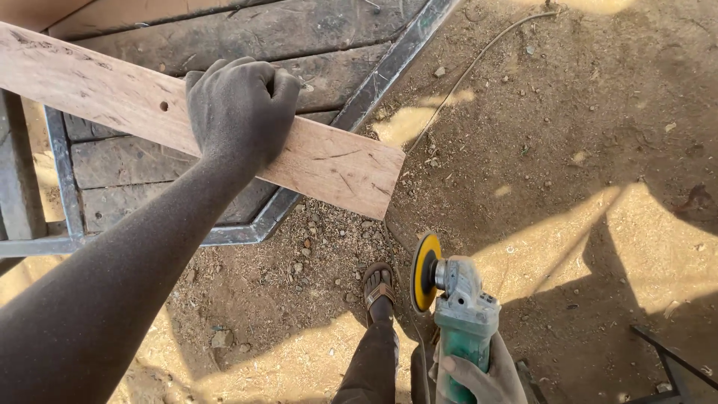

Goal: Sanding the edges and surface of a wooden plank using an angle grinder with a sanding disc.

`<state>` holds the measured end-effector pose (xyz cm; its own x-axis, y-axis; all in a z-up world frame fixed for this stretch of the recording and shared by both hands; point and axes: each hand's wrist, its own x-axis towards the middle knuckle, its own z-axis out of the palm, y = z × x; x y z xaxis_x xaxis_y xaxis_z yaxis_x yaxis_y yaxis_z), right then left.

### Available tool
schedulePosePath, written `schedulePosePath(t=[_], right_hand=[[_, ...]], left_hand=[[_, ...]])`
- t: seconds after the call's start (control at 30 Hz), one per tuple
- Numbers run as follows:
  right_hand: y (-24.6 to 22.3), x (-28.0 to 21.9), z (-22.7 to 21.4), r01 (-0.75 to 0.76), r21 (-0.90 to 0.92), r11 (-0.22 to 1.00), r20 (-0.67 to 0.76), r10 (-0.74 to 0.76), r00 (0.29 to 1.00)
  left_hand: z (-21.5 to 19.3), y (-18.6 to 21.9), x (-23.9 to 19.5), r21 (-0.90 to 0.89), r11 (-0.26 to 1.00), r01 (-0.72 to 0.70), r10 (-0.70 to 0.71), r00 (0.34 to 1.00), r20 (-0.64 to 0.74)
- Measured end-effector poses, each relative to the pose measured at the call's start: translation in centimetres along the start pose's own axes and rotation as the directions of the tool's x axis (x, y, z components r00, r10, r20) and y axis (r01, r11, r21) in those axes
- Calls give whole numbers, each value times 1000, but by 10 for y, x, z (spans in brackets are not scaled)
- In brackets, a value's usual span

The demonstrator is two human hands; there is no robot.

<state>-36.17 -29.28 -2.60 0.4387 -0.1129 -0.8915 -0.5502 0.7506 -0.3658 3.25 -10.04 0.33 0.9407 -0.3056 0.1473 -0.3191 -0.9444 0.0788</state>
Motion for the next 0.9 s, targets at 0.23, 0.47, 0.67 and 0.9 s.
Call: schedulePosePath(t=[0.23,0.47,0.67,0.9], right_hand=[[9,26,40,125,260,957,126,-163,979],[-15,46,72,20,221,975,168,-59,984],[-42,77,66,-18,52,999,2,18,1000],[-86,63,37,51,-190,980,10,-50,999]], left_hand=[[-7,4,-2,-29,999,45,-43,997,60],[0,-2,-2,17,999,48,-49,996,77],[-5,2,-1,12,999,30,-31,997,76],[-11,10,2,14,997,79,-80,994,74]])
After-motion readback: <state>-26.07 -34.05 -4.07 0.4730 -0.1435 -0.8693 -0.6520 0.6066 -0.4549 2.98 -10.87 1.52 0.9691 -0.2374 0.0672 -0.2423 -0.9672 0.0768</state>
